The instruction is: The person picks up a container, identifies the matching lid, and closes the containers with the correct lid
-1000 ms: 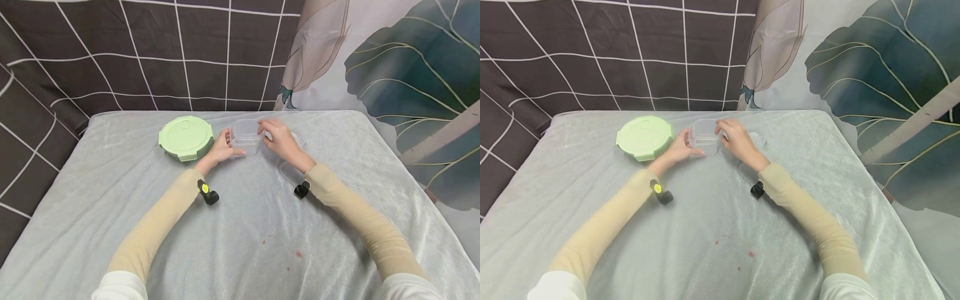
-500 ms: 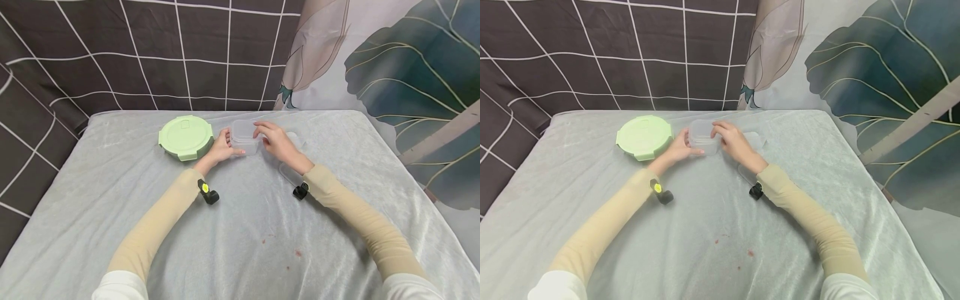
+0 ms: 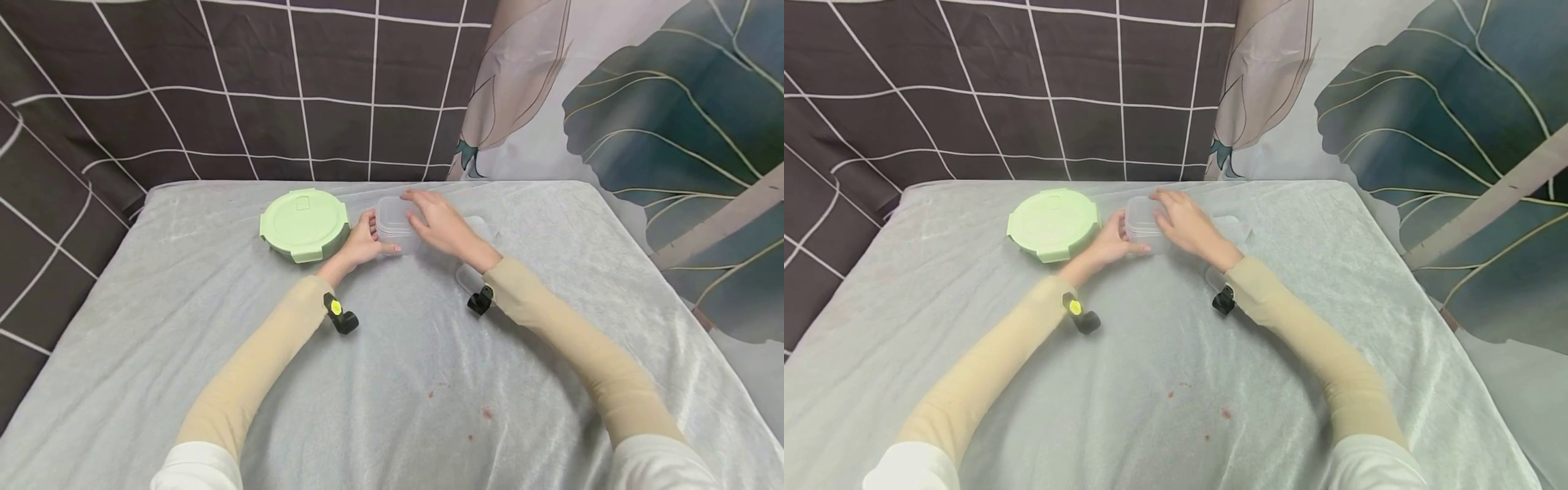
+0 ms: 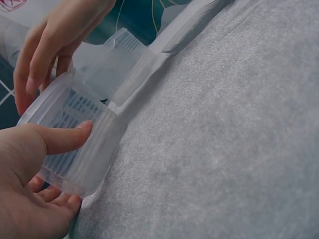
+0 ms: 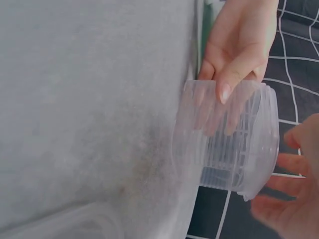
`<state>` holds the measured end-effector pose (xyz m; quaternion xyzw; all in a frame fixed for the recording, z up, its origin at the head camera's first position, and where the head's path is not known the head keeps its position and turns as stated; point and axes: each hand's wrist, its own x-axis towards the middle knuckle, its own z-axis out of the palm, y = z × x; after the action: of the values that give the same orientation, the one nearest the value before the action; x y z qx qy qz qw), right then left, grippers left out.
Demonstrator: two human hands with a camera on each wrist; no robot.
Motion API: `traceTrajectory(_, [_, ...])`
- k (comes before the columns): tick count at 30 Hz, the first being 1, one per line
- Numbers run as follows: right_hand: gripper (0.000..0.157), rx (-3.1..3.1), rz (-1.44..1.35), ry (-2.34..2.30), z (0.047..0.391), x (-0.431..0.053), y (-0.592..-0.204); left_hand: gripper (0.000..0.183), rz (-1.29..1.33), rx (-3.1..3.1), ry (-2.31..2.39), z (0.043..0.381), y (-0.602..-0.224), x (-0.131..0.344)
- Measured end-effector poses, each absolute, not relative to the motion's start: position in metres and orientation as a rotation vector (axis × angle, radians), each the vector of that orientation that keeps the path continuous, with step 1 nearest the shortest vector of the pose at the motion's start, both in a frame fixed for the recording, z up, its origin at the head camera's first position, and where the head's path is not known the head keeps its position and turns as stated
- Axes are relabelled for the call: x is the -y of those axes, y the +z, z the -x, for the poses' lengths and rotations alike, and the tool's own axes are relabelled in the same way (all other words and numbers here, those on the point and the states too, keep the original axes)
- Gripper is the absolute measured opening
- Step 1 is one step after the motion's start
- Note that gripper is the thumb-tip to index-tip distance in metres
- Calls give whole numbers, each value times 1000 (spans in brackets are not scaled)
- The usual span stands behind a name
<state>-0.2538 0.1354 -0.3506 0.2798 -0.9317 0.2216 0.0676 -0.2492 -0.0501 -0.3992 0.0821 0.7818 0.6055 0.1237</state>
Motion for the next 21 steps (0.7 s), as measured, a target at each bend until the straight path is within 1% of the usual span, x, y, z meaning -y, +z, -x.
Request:
traceTrajectory(2, [46,2883,-836,643,257,-133,-351,93,-237,-2280,1761,249,-400,50])
traceTrajectory(4, [50,2928,-835,636,258,-131,-353,93,-238,-2281,1758,248,-400,50])
traceTrajectory(10, [48,2925,-844,602,260,-130,-358,93,-243,-2282,1757,248,-401,49])
traceTrajectory(21, [48,2919,-894,497,259,-125,-355,92,-251,-2257,1793,249,-401,50])
